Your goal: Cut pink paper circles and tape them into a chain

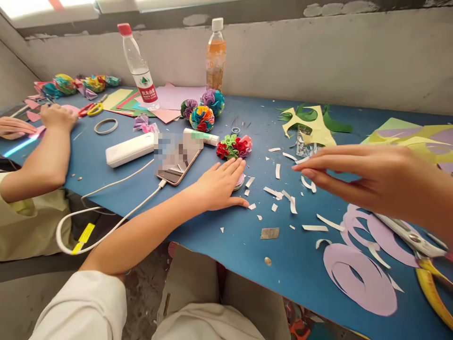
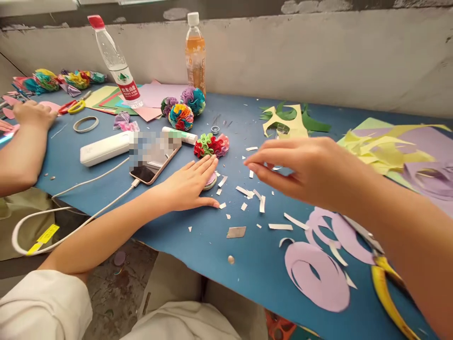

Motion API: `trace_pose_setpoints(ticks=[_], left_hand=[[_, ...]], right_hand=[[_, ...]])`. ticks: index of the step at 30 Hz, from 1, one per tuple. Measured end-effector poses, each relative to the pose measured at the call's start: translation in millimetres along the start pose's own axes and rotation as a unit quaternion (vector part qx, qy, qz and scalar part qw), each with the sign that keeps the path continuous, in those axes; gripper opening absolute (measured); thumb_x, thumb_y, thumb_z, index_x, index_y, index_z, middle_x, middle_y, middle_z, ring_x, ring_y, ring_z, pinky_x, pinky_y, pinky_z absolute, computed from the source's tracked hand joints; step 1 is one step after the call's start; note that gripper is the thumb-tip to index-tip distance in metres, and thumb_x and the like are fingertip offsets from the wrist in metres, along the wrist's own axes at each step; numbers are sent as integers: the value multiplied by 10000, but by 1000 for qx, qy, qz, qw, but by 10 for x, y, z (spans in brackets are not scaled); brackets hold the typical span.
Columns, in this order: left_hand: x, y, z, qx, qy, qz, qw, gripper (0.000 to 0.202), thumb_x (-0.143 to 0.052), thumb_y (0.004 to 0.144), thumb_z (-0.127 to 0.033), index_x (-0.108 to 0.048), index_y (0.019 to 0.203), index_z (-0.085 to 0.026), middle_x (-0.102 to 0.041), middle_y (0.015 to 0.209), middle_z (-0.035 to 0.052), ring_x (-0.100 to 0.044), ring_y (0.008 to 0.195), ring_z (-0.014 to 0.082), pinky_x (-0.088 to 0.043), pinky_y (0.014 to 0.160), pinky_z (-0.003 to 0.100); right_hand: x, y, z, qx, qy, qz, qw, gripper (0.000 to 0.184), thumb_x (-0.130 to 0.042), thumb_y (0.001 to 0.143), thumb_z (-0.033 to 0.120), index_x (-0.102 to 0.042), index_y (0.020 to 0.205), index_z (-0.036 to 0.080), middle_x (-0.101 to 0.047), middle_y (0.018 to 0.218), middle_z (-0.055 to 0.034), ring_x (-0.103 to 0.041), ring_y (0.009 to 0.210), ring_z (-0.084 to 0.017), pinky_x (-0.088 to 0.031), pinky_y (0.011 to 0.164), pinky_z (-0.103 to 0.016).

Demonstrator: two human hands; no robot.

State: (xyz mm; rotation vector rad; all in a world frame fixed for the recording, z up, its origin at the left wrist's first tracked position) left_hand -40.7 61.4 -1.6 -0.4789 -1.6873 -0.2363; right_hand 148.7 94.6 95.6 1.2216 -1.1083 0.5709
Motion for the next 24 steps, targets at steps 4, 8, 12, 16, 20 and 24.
trace_pose_setpoints(ticks=[4, 8, 12, 16, 20, 24], left_hand=[[85, -19, 147, -11, -84, -12, 996, 793, -624, 862, -466, -320, 1478, -70, -377, 1531, 184, -389, 1402, 274, -311, 1152, 355], [197, -55, 284, -4, -201, -62, 978, 677, -728, 743, -487, -560, 1285, -119, -603, 1298, 140, -567, 1190, 291, -439, 1031, 375], [190, -63, 231, -61, -432, -64, 897, 676, -742, 688, -535, -590, 1237, -172, -660, 1143, 110, -635, 1027, 262, -538, 829, 353], [202, -94, 161, -108, -560, -62, 819, 664, -841, 601, -407, -616, 1179, -172, -668, 1066, 111, -648, 983, 246, -558, 720, 307], [242, -127, 189, -120, -572, -59, 809, 582, -816, 634, -342, -612, 1160, -198, -653, 1145, 115, -641, 1042, 252, -571, 745, 303], [261, -106, 256, -106, -622, -78, 772, 543, -752, 632, -383, -600, 1116, -189, -667, 1118, 121, -664, 997, 245, -536, 605, 232]], right_hand=[[99, -547, -15, -58, -9, -29, 998, 231, -487, 920, 358, -681, 822, 281, -739, 741, 3, -633, 504, -115, -461, 457, -244], [81, -1062, -76, -171, 37, -49, 983, 204, -533, 873, 366, -675, 755, 281, -727, 672, 0, -615, 482, -135, -477, 464, -259], [-40, -1304, -115, -270, 57, -93, 957, 137, -600, 840, 332, -688, 767, 257, -735, 732, -37, -599, 537, -165, -491, 568, -304], [-118, -1347, -71, -304, 66, -103, 945, 168, -575, 866, 351, -702, 816, 253, -724, 745, -51, -625, 626, -197, -477, 620, -328], [-120, -1397, -32, -293, 62, -114, 947, 168, -573, 865, 347, -705, 828, 249, -735, 773, -54, -663, 688, -208, -489, 670, -328], [-128, -1444, -34, -297, 55, -115, 946, 160, -584, 859, 343, -706, 815, 248, -742, 785, -56, -657, 680, -206, -497, 716, -333]])
Point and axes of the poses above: each hand's wrist, its own y-axis towards the middle knuckle, its own x-axis out of the back of the hand, z = x × y, the point moved 3 cm from there along y, towards the middle knuckle
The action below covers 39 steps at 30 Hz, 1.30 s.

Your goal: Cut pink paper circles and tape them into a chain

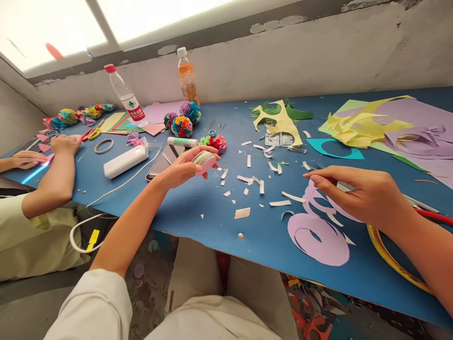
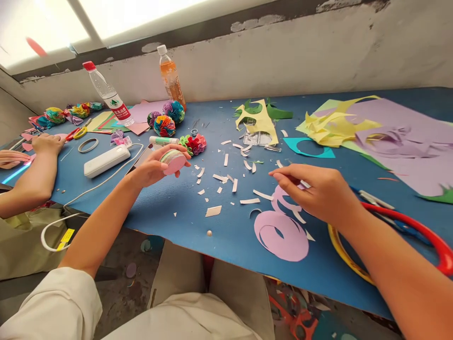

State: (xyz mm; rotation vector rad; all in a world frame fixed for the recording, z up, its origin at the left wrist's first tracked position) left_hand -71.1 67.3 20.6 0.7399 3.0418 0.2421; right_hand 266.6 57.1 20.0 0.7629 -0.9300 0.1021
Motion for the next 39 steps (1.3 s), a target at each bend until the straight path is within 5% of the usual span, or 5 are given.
trace_pose_setpoints(ticks=[6, 14, 23, 26, 39], left_hand=[[22, 21, 43, 30, 12, -83, 996, 516, -749, 593, -258, -498, 1036, -175, -706, 939, 92, -679, 867, 214, -438, 479, 187], [-36, -30, -4, -86, 179, -101, 975, 377, -763, 707, -306, -622, 1020, -152, -680, 1173, 121, -675, 887, 184, -559, 654, 263], [-287, -157, -109, -214, 285, -3, 935, 413, -756, 766, -277, -683, 1159, -175, -754, 1060, 76, -728, 887, 172, -575, 800, 209], [-317, -182, -158, -252, 301, 14, 920, 410, -741, 781, -235, -675, 1181, -179, -752, 1073, 76, -727, 921, 173, -567, 829, 202], [-406, -223, -218, -207, 207, 100, 951, 394, -736, 798, -220, -661, 1185, -234, -722, 1137, 73, -683, 1029, 206, -569, 898, 309]], right_hand=[[-14, 13, 5, 16, -9, 3, 1000, 184, -577, 870, 333, -718, 831, 221, -744, 774, -66, -667, 681, -195, -493, 663, -304], [-25, 8, -42, 27, -13, 20, 999, 183, -586, 861, 359, -723, 842, 240, -746, 773, -53, -679, 686, -197, -507, 656, -302], [-84, -30, -7, 148, -48, 9, 988, 123, -582, 898, 303, -702, 917, 285, -747, 739, 0, -675, 629, -147, -497, 650, -279], [-96, -73, -30, 116, -81, 9, 990, 139, -580, 912, 353, -706, 951, 312, -754, 782, 0, -686, 678, -146, -480, 624, -292], [-86, -46, 130, 81, -129, 70, 986, 162, -582, 899, 282, -720, 902, 368, -750, 771, 23, -698, 649, -120, -508, 553, -236]])
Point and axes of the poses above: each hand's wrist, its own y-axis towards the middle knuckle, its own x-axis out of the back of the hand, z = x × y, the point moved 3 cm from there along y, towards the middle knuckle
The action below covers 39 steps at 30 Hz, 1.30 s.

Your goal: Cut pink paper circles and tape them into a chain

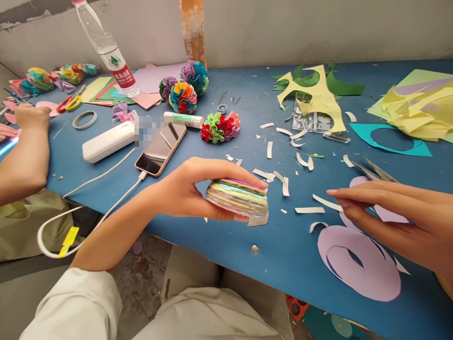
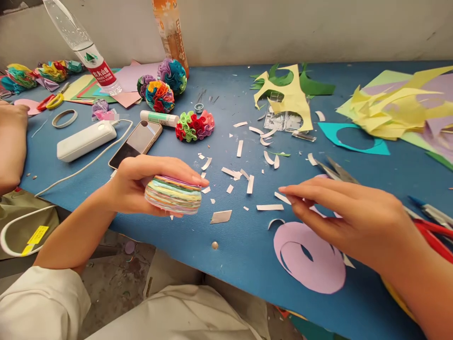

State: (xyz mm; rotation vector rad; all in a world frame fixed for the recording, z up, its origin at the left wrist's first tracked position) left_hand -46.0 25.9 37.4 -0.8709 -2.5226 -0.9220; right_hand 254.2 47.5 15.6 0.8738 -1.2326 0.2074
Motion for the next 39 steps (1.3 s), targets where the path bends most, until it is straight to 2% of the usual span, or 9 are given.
trace_pose_setpoints(ticks=[3, 6, 8, 11, 14, 20, 24, 32, 39], left_hand=[[-50, 49, -53, 3, -29, -17, 999, 366, -772, 754, -184, -689, 1110, -211, -739, 1077, 70, -690, 1003, 201, -572, 868, 277], [-164, 150, -107, 37, -39, -23, 998, 348, -765, 760, -177, -672, 1096, -189, -741, 1072, 76, -708, 943, 182, -577, 827, 250], [-264, 232, -135, 41, -35, -20, 998, 323, -745, 785, -194, -653, 1094, -180, -739, 1067, 82, -712, 920, 175, -580, 806, 248], [-387, 328, -154, -39, -4, -51, 998, 286, -747, 793, -247, -660, 1059, -191, -742, 1026, 74, -704, 919, 175, -569, 814, 258], [-460, 340, -104, -112, 33, -116, 986, 343, -782, 763, -314, -670, 1066, -199, -738, 970, 65, -694, 875, 166, -559, 787, 255], [-571, 253, -15, -155, 84, -102, 979, 230, -707, 842, -274, -668, 1040, -164, -687, 932, 70, -661, 828, 122, -556, 740, 210], [-585, 229, 3, -142, 92, -82, 982, 201, -676, 869, -275, -667, 1037, -165, -679, 943, 67, -660, 840, 116, -551, 747, 204], [-587, 211, 9, -102, 91, -48, 989, 209, -645, 889, -293, -681, 1081, -218, -672, 941, 51, -660, 830, 121, -532, 720, 205], [-605, 192, 6, -71, 134, -29, 988, 241, -652, 883, -315, -679, 1112, -244, -672, 949, 53, -652, 785, 115, -518, 690, 204]], right_hand=[[144, 63, 179, -31, 39, -22, 999, 96, -612, 876, 263, -677, 882, 333, -753, 828, 5, -705, 708, -150, -534, 619, -268], [264, 150, 424, -119, 161, -3, 980, 96, -605, 872, 253, -643, 896, 338, -732, 831, 24, -676, 668, -152, -529, 605, -288], [278, 212, 588, -152, 311, 26, 938, 62, -597, 867, 289, -631, 885, 337, -674, 707, 48, -619, 542, -130, -470, 465, -257], [223, 271, 731, -183, 502, 66, 843, 91, -618, 835, 344, -580, 894, 285, -608, 667, 46, -560, 464, -116, -440, 378, -230], [148, 249, 750, -199, 564, 80, 797, 143, -620, 828, 334, -537, 912, 253, -621, 766, 14, -551, 490, -111, -475, 397, -232], [35, 123, 754, -190, 557, 131, 798, 120, -592, 875, 356, -535, 939, 273, -632, 891, -14, -643, 686, -145, -537, 509, -237], [-4, 102, 750, -182, 559, 158, 794, 146, -590, 879, 388, -526, 943, 273, -621, 818, -12, -648, 671, -162, -556, 520, -259], [-13, 128, 750, -159, 508, 145, 834, 102, -604, 853, 332, -537, 901, 271, -602, 783, 2, -620, 610, -144, -543, 471, -252], [-66, 100, 754, -157, 505, 160, 833, 81, -580, 867, 293, -509, 899, 274, -599, 782, 7, -606, 601, -132, -512, 456, -233]])
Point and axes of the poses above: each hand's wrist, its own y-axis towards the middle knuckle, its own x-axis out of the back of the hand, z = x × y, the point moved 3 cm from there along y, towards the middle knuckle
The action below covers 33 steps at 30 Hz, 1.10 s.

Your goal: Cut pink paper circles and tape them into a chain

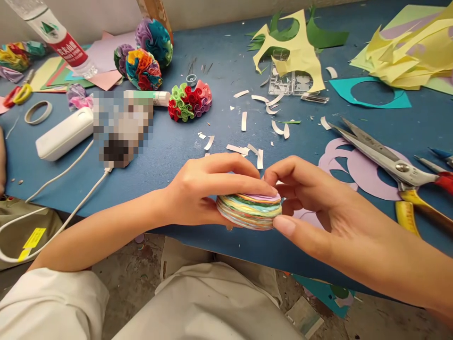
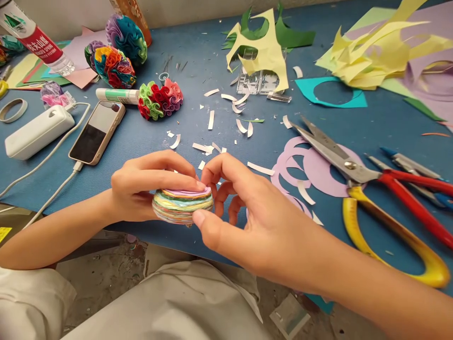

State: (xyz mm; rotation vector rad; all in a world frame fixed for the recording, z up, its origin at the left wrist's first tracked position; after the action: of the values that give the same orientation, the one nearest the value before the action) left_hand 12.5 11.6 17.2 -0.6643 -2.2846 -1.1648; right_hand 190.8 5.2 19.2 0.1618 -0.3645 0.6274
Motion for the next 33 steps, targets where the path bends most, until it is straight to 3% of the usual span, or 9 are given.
trace_pose_setpoints(ticks=[8, 12, 22, 33], left_hand=[[-7, -18, -13, 5, 8, 9, 1000, 229, -605, 914, -320, -693, 1109, -240, -690, 948, 60, -659, 789, 118, -524, 701, 206], [-16, -22, -16, 27, 46, 29, 998, 237, -579, 923, -379, -708, 1059, -235, -693, 941, 68, -657, 776, 122, -522, 674, 208], [-24, -28, -44, 17, 62, 39, 997, 208, -616, 901, -358, -706, 1048, -240, -702, 955, 62, -667, 783, 116, -519, 698, 197], [-10, -63, 18, 85, 53, 36, 994, 288, -636, 857, -417, -695, 1074, -237, -687, 954, 66, -655, 776, 140, -533, 669, 241]], right_hand=[[-31, -9, -54, -11, 1, -4, 1000, 98, -588, 826, 284, -515, 889, 267, -586, 764, 10, -573, 609, -129, -462, 429, -221], [-38, 16, -51, -40, 2, -3, 999, 116, -602, 791, 299, -524, 865, 258, -586, 755, 6, -556, 608, -132, -443, 422, -227], [-59, 18, -57, -139, 29, 19, 990, 199, -660, 746, 351, -515, 842, 253, -582, 747, 16, -532, 585, -125, -386, 421, -233], [-56, 51, -86, -52, 50, 28, 997, 248, -586, 854, 468, -513, 928, 243, -638, 870, -12, -629, 724, -155, -526, 591, -253]])
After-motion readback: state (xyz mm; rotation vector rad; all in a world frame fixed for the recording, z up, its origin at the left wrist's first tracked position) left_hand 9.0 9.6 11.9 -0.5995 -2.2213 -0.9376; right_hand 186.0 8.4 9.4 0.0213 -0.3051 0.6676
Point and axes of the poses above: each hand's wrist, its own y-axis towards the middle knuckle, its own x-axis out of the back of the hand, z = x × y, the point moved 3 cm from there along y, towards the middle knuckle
